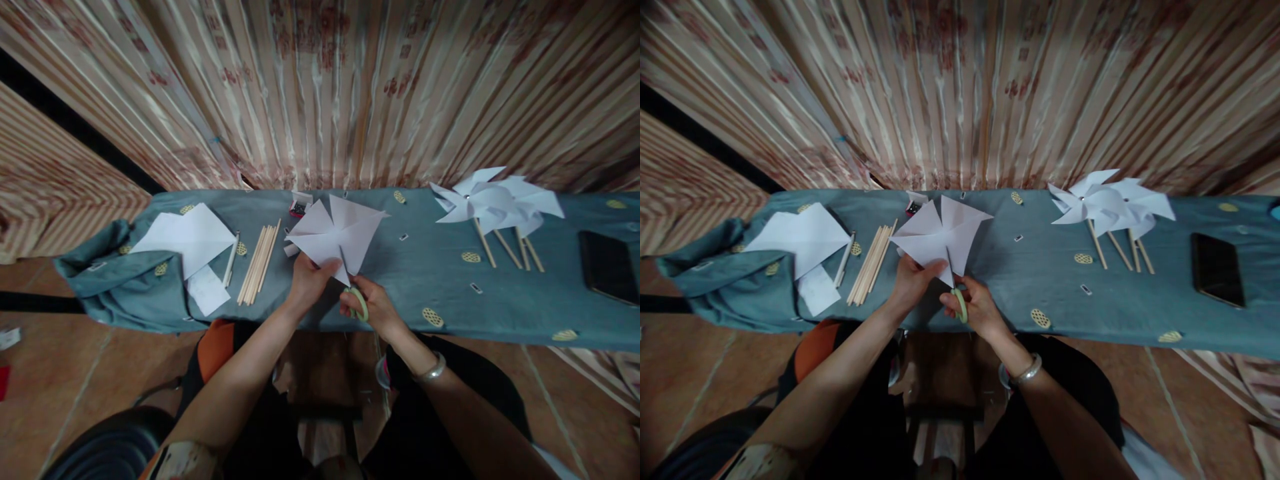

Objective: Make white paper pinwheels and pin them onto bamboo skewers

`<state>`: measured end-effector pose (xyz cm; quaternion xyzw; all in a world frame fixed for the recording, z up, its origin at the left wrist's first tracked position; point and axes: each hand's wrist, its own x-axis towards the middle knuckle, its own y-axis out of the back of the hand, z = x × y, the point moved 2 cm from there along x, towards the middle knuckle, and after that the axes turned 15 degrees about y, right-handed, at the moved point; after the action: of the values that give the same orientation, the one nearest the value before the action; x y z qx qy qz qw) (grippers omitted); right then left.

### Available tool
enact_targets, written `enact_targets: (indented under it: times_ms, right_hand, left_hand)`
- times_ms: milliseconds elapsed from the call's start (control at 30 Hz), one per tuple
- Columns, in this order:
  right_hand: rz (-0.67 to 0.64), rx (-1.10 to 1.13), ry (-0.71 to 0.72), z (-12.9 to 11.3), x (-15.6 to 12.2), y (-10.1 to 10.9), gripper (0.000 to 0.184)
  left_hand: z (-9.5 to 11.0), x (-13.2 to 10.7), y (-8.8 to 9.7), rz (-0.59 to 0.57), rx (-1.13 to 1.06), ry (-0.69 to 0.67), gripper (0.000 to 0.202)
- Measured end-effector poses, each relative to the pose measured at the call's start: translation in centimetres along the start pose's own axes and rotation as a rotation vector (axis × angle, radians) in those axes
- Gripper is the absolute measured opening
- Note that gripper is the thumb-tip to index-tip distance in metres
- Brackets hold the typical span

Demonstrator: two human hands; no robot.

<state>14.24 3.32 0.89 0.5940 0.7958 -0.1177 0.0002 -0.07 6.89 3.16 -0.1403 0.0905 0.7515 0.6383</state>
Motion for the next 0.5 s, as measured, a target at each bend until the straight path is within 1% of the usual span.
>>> enact_targets:
  times_ms: [133, 300, 500]
  right_hand:
    - [0.004, 0.0, 0.016, -0.21, 0.05, 0.08, 0.049]
    - [0.01, 0.003, 0.027, -0.03, 0.0, 0.07, 0.048]
    - [0.026, 0.003, 0.009, -0.12, -0.04, -0.07, 0.046]
  left_hand:
    - [-0.06, -0.3, -0.24, -0.018, -0.001, 0.013, 0.02]
    - [-0.21, -0.39, -0.32, -0.022, -0.004, 0.052, 0.024]
    - [-0.24, -0.31, -0.16, -0.016, 0.006, 0.025, 0.023]
